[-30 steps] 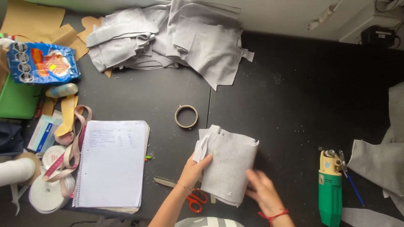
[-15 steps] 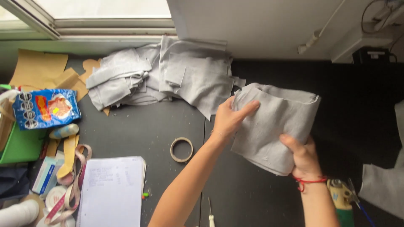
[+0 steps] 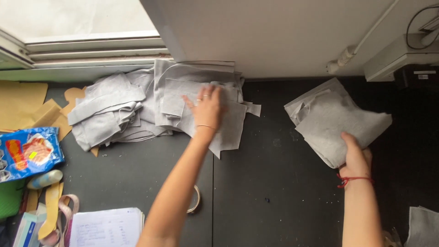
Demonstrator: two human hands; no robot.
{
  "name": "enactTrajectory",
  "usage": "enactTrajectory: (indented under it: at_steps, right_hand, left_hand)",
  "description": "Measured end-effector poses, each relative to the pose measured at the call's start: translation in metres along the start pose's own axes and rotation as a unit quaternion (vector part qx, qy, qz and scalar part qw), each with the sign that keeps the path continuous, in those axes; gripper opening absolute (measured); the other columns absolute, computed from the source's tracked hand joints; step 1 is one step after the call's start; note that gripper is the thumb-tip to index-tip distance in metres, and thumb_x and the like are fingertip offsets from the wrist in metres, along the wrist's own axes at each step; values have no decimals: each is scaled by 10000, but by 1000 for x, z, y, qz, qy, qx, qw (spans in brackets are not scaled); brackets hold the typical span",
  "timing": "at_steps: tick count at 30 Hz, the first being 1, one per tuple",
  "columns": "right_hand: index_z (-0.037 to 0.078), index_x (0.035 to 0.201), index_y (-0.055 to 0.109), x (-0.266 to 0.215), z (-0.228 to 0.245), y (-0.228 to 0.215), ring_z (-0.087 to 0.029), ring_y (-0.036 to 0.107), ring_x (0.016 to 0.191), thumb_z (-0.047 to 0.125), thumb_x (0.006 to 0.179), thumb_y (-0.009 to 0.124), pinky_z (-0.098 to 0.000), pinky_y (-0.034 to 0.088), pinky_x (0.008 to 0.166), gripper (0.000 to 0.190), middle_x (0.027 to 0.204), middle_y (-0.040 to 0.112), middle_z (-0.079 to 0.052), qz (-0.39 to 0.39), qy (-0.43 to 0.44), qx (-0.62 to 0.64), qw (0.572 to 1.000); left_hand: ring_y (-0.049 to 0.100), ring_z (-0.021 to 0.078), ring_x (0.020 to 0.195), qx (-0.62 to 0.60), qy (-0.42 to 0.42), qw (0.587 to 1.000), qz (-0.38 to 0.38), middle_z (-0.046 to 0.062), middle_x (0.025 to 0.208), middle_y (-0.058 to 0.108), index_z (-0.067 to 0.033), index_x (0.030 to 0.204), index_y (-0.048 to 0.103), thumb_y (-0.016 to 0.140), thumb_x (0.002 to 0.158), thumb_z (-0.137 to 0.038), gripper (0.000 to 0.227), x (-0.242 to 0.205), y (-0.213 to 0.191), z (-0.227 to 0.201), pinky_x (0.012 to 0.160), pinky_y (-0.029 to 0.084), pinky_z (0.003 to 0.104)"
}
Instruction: The person marks a line on a large piece of gray fabric using a ruler and a blue marker. They then use a green electric rotary cutter to cut the fabric along the marked line. After cutting, the person folds the resulting fabric pieces and stacks them on the table.
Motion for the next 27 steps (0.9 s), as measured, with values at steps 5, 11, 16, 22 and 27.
enactTrajectory:
  at_steps: [5, 11, 16, 22, 27]
  right_hand:
    - [-71, 1176, 302, -80, 45, 6, -364, 411, 1007, -1, 692, 602, -419, 346, 864, 574, 1110, 321, -260, -91, -500, -141, 850]
    - [-63, 1163, 390, -103, 10, 148, -390, 381, 1142, 120, 710, 649, -407, 432, 847, 553, 1145, 411, -291, 202, -252, -76, 943]
    - [12, 1300, 269, -82, -23, 243, -319, 392, 1171, 437, 612, 771, -414, 427, 879, 952, 1234, 404, -231, 260, -134, -171, 941]
    - [14, 1115, 512, -90, -44, 275, -254, 520, 1044, 351, 522, 818, -386, 457, 805, 747, 1065, 558, -166, 227, -99, -204, 947]
    - [-40, 1239, 350, -183, -7, 200, -303, 413, 1107, 276, 637, 707, -507, 331, 868, 768, 1201, 397, -242, 233, 17, -108, 966]
  left_hand:
    - [194, 226, 1278, -137, 28, 981, 133, 45, 1376, 236, -242, 1311, 258, 605, 672, -530, 782, -15, -29, 29, 889, 69, 705]
    - [133, 227, 1314, -247, 4, 956, 159, 35, 1413, 148, -262, 1344, 239, 569, 544, -110, 879, -40, -51, 48, 955, 28, 671]
    - [291, 276, 1227, -208, -180, 961, -29, 64, 1319, 289, -199, 1259, 378, 535, 535, -34, 758, -43, -46, 127, 900, 260, 659]
    - [584, 344, 839, -360, -374, 854, 27, 149, 822, 606, -105, 910, 540, 718, 636, -466, 487, -66, 6, 186, 690, 448, 460]
    - [592, 265, 821, -499, -362, 781, 103, 101, 817, 619, -155, 849, 568, 713, 641, -440, 382, -103, -18, 149, 675, 443, 382]
Point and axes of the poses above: each hand's wrist, its own x-axis towards the middle knuckle, its own y-axis out of the palm, z = x × y, the point moved 8 cm from there along x, towards the middle knuckle
